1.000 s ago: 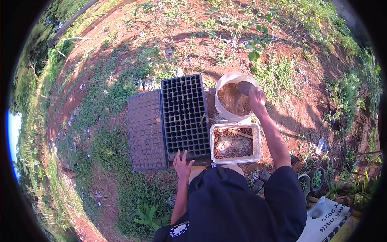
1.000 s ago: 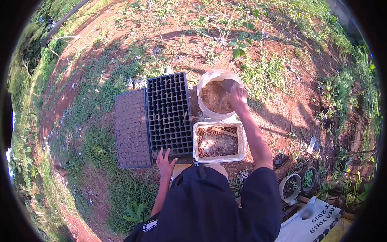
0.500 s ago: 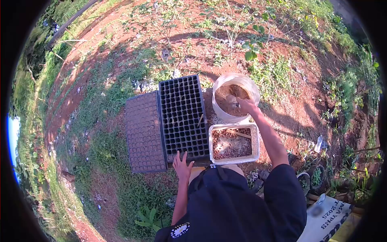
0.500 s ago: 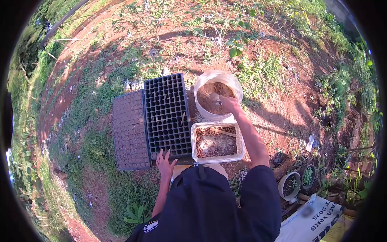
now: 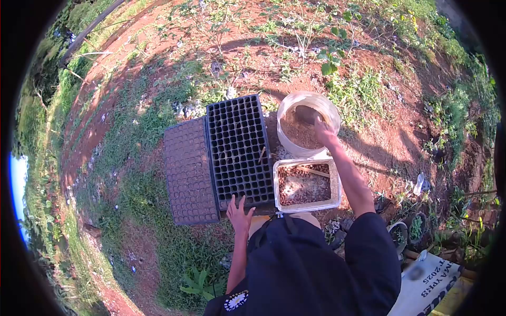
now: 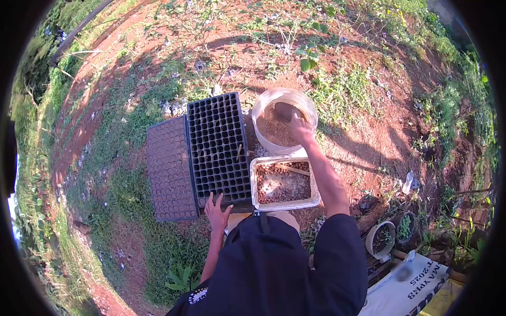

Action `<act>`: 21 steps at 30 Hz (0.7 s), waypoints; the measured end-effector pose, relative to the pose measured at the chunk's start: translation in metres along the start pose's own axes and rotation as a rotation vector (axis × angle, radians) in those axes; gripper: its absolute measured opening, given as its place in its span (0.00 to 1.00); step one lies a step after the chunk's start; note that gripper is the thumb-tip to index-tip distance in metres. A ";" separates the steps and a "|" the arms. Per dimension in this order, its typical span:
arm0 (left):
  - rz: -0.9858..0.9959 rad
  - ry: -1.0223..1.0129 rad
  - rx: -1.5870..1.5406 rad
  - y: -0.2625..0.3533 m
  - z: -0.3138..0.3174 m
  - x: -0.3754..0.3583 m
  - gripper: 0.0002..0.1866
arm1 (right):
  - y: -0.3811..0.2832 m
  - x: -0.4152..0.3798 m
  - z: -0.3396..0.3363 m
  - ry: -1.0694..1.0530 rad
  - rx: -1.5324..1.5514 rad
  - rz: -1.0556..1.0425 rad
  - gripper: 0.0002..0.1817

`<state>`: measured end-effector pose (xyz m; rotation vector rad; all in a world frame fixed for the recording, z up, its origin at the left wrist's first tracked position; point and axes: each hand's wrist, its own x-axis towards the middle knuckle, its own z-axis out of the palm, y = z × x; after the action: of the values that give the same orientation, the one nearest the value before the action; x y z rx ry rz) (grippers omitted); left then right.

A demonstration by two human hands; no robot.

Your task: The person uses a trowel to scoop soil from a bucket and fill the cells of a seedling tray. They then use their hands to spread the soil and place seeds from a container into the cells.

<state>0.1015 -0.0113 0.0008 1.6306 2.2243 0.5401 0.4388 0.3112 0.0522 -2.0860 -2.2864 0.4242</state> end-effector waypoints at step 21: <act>0.439 0.203 -0.159 0.221 -0.042 0.246 0.27 | 0.000 -0.067 -0.014 0.555 0.211 0.053 0.25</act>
<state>0.1938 0.2798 0.1344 2.0617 1.8871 1.0082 0.4485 0.2486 0.0774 -1.8657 -1.7899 0.0632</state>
